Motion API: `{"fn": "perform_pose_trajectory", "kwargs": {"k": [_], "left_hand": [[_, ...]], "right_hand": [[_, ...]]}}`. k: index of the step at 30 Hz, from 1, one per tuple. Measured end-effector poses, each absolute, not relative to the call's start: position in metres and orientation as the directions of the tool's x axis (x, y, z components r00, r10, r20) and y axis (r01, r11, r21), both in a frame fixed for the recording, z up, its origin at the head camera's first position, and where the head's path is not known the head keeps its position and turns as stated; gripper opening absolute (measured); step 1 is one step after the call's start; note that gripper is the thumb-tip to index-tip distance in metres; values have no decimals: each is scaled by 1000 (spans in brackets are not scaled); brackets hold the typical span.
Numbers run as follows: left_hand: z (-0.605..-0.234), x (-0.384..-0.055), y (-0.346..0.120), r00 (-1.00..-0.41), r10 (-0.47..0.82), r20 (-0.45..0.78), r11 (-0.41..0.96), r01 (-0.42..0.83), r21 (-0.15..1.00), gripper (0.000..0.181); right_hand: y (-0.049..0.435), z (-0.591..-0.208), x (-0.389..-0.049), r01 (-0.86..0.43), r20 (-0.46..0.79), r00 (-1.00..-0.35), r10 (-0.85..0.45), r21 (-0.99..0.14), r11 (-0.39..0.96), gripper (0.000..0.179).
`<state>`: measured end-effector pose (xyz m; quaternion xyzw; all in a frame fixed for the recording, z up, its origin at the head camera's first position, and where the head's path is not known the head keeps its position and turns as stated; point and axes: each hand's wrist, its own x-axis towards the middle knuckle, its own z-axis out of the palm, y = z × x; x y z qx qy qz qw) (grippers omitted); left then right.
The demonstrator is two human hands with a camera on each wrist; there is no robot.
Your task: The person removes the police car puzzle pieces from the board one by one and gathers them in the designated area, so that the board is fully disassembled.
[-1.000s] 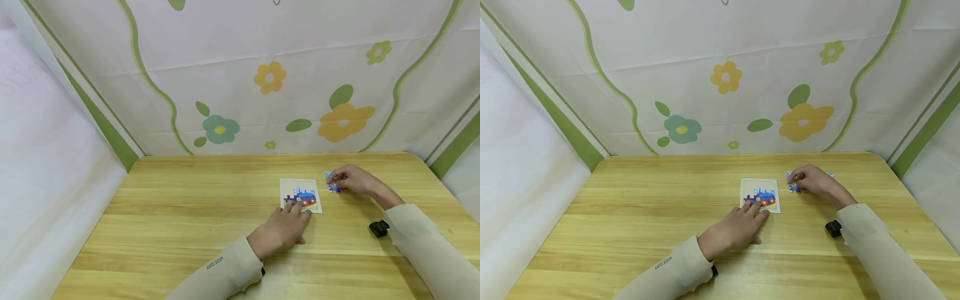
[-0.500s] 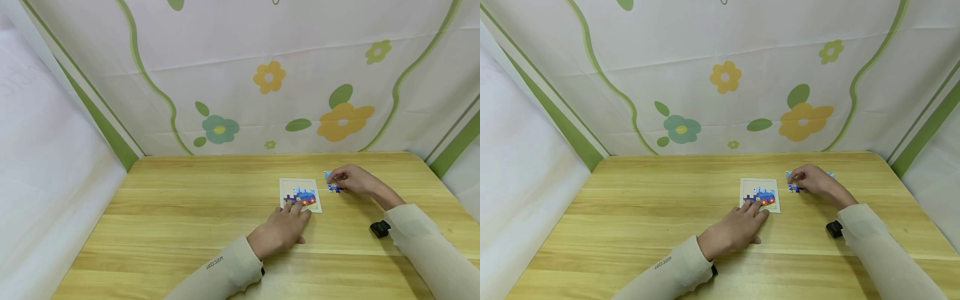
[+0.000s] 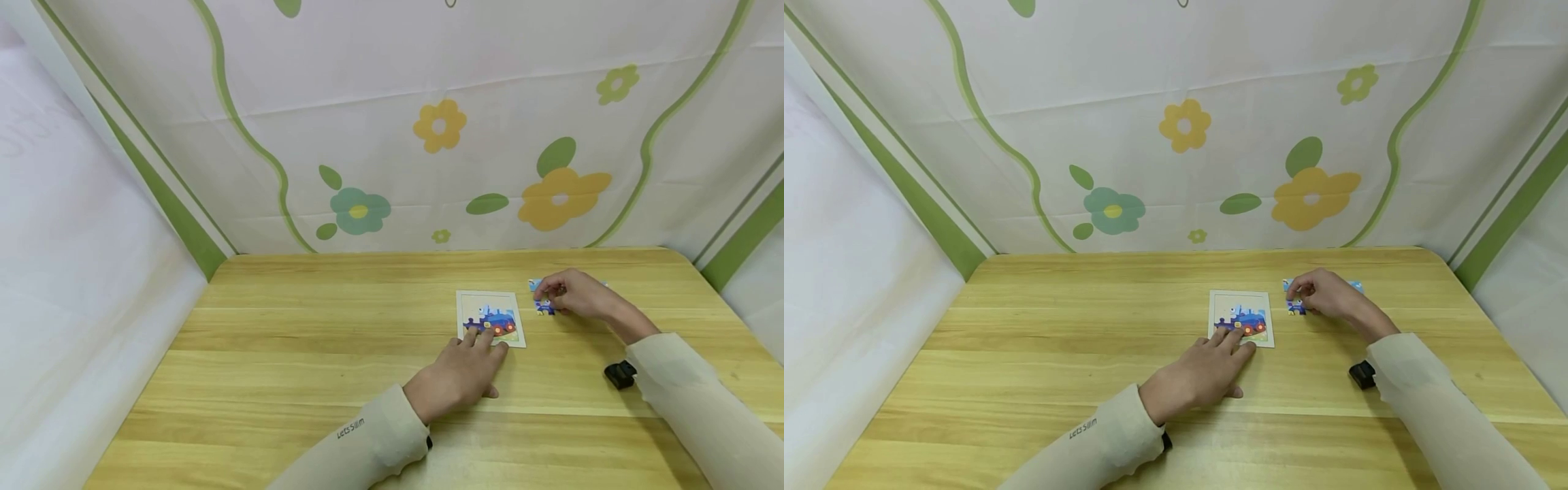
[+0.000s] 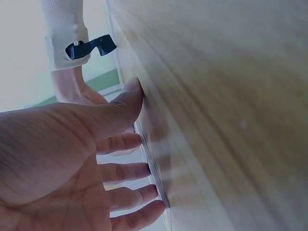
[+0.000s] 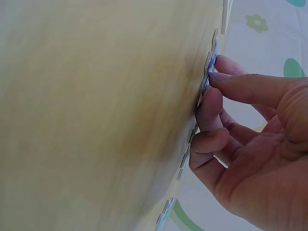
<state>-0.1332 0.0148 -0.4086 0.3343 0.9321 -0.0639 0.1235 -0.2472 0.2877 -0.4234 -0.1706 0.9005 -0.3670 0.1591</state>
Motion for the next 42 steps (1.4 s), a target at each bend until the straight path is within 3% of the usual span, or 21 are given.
{"fn": "perform_pose_trajectory", "kwargs": {"k": [11, 21, 42], "left_hand": [[-408, -133, 14, -745, 611, -267, 767, 641, -32, 73], [-409, -132, 13, -748, 607, -268, 771, 636, -29, 73], [-409, -134, 12, -747, 610, -264, 772, 636, -15, 72]], "right_hand": [[288, -419, -247, -227, -123, -905, -408, -671, 706, 24], [274, -416, -245, -239, -90, -901, -425, -713, 659, 19], [220, -416, -244, -236, -138, -859, -493, -749, 620, 13]]}}
